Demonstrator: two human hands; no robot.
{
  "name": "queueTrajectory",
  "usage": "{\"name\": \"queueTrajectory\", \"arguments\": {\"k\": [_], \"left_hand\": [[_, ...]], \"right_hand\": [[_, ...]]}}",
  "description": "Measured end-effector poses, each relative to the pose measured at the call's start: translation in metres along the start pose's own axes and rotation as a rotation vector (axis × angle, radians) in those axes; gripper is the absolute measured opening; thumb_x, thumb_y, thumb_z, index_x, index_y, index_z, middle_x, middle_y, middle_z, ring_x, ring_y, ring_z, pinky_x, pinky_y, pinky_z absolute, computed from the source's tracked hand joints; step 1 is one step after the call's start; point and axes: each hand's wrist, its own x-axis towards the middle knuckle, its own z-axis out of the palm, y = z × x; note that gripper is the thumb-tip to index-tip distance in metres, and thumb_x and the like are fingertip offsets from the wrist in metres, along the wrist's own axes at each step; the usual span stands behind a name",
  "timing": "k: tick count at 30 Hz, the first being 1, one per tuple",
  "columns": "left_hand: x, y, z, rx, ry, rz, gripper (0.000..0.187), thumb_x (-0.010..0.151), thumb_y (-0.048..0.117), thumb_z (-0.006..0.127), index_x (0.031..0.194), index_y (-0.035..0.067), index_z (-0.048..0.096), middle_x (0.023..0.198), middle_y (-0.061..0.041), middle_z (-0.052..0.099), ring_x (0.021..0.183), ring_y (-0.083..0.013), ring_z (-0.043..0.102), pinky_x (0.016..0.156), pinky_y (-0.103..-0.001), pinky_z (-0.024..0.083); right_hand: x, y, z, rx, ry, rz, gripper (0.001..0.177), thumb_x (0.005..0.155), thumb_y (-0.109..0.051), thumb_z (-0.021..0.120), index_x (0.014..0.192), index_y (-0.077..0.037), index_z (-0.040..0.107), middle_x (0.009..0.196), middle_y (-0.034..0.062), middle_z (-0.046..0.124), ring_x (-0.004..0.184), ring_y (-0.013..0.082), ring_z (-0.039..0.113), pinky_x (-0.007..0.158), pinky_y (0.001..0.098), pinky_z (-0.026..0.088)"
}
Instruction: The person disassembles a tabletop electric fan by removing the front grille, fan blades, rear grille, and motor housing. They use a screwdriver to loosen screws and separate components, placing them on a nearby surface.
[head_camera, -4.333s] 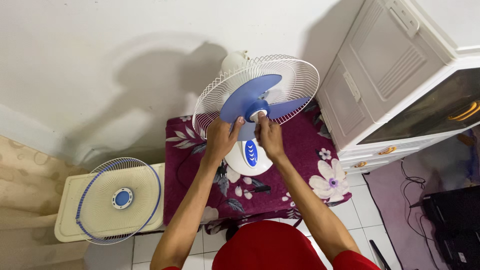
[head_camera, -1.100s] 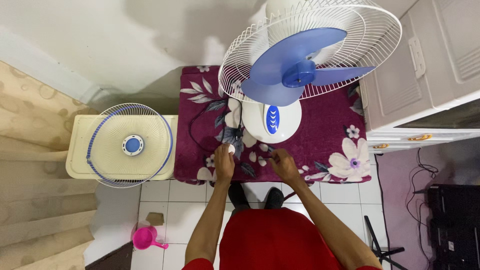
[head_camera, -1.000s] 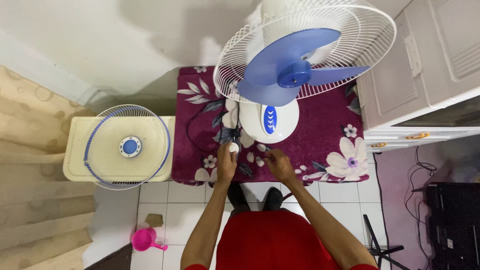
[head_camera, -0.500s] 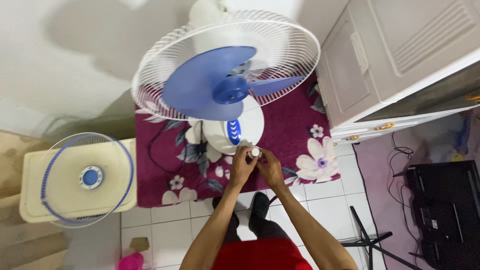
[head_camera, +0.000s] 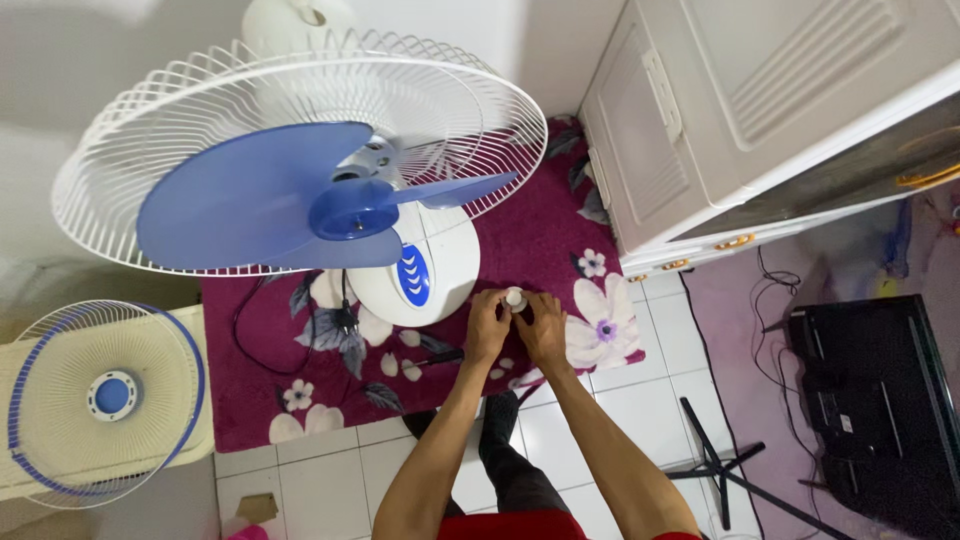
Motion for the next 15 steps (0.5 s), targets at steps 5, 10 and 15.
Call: {"name": "queueTrajectory", "arguments": {"k": [5, 10, 15], "left_hand": [[0.004, 0.000, -0.007, 0.002, -0.033, 0.007, 0.029, 0.085, 0.003, 0.075, 0.113, 0.005, 0.068, 0.112, -0.012, 0.069, 0.106, -0.0327, 0.064, 0.093, -0.041, 0.053], [0.002, 0.015, -0.053, -0.055, -0.053, -0.056, 0.031, 0.086, 0.009, 0.078, 0.115, 0.004, 0.068, 0.109, -0.011, 0.070, 0.091, -0.0260, 0.070, 0.079, -0.036, 0.058], [0.005, 0.051, -0.142, -0.175, 0.101, -0.021, 0.027, 0.092, 0.012, 0.076, 0.116, 0.004, 0.069, 0.105, -0.010, 0.072, 0.088, -0.0201, 0.072, 0.071, -0.032, 0.060]], "right_hand": [[0.002, 0.001, 0.001, -0.006, 0.052, -0.062, 0.045, 0.082, -0.019, 0.080, 0.124, -0.008, 0.067, 0.117, 0.0151, 0.062, 0.111, 0.0340, 0.055, 0.094, 0.0521, 0.043], [0.001, 0.000, -0.010, 0.133, 0.084, -0.115, 0.042, 0.081, -0.014, 0.077, 0.121, -0.005, 0.068, 0.109, 0.0169, 0.066, 0.097, 0.0312, 0.064, 0.084, 0.0452, 0.055], [-0.006, -0.040, -0.034, 0.272, 0.000, -0.131, 0.035, 0.087, -0.016, 0.075, 0.120, -0.004, 0.070, 0.108, 0.0147, 0.072, 0.093, 0.0252, 0.072, 0.081, 0.0382, 0.059]]}}
